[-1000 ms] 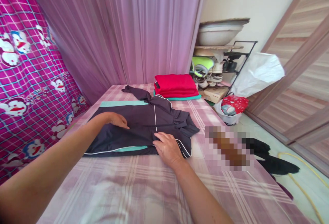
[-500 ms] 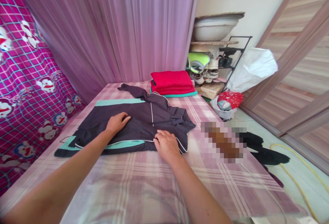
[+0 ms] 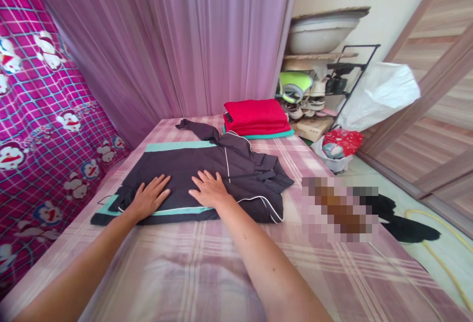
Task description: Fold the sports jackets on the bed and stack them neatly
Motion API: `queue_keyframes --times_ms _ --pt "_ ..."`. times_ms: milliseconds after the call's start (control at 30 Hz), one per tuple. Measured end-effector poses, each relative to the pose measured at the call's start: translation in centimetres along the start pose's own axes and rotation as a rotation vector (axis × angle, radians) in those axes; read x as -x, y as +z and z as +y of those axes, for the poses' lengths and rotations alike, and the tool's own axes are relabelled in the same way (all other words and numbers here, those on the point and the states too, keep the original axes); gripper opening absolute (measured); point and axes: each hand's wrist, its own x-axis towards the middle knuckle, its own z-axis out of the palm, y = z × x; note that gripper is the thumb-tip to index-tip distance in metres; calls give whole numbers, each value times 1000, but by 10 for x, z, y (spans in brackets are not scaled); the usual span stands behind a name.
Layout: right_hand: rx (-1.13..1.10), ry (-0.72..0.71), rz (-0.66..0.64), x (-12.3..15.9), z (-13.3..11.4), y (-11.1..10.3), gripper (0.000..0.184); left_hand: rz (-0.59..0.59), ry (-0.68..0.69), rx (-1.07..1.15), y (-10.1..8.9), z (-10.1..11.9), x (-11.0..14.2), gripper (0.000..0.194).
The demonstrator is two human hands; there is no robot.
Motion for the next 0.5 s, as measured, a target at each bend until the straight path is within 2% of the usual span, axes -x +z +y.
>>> queue_keyframes --times_ms 67,167,300,367,433,500 --pt "-2 59 -34 4 12 10 64 -43 -6 50 2 -6 -5 55" --pt "25 93 -8 21 30 10 64 -77 20 106 -1 -19 -9 56" --pt "88 135 14 48 49 3 62 50 120 52 -1 -39 -1 59" --pt "113 158 60 62 58 4 61 105 120 -25 2 -47 6 59" --pt "113 175 91 74 66 7 60 70 84 -59 4 -50 10 59" --pt "93 193 72 82 71 8 60 -35 46 -29 2 -52 9 60"
